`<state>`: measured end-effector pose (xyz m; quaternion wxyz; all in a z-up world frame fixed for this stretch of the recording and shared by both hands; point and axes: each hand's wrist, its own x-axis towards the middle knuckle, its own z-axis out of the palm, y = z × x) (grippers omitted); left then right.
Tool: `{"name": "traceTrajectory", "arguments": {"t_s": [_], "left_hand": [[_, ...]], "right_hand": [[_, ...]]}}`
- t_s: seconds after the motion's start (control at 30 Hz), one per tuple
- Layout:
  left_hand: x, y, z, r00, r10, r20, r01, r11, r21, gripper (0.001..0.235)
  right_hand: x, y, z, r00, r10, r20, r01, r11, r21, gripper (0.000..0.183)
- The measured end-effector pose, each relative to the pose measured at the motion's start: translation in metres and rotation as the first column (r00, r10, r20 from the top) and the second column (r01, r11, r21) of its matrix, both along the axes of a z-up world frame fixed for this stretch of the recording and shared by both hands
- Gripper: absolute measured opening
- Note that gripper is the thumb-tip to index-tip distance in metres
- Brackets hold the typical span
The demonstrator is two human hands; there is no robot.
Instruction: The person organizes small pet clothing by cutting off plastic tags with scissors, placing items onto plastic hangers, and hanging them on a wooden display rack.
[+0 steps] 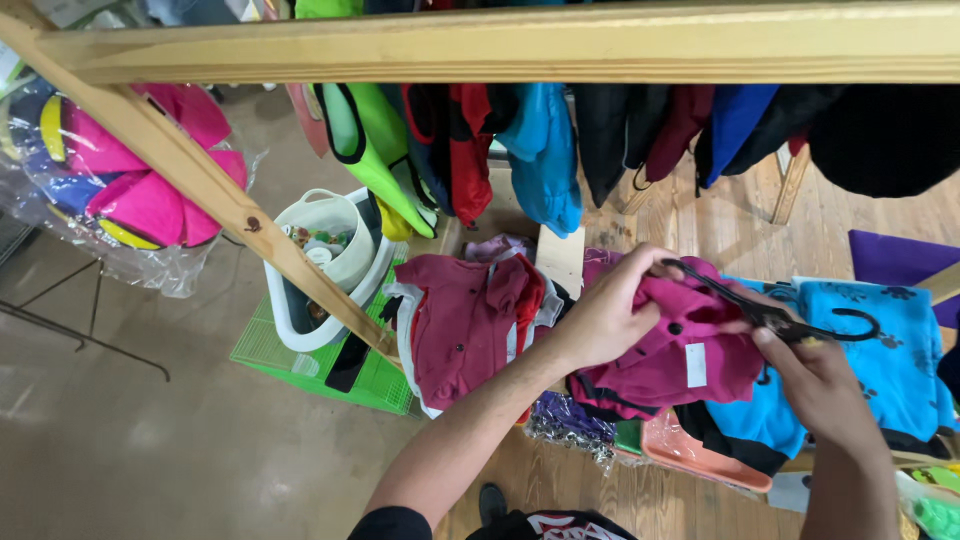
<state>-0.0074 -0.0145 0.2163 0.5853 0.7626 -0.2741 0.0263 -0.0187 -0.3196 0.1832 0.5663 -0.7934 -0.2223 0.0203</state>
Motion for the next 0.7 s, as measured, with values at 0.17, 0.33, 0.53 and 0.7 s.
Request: {"name": "traceTrajectory", "arguments": {"t_s": [0.17,0.33,0.53,0.7], "left_hand": [[0.022,0.004,-0.016,0.971,0.228,-0.070,-0.223,0.972,0.075,0.075],[0.045,0.024,-0.050,0.954,0.301,0.001,-0.296,0.940,0.168,0.041],[0.042,0.030,-0.044,0.986,0.115,-0.117,-0.083,0.966,0.246,0.044],[0.057,0.029,-0.052,0.987,0.151,-0.047,-0.137,0.965,0.224,0.031]], "right_hand": [[0.012,-0.006,-0.033,0.936,-0.342,-0.083,0.338,0.939,-0.057,0.080],[0.002,-0.010,-0.008,0.919,-0.388,0.073,0.393,0.915,-0.087,0.072],[0.002,0.003,0.014,0.944,-0.286,0.165,0.310,0.939,-0.145,0.072],[0.019,-0.001,0.018,0.932,-0.285,0.224,0.329,0.924,-0.195,0.074]]}}
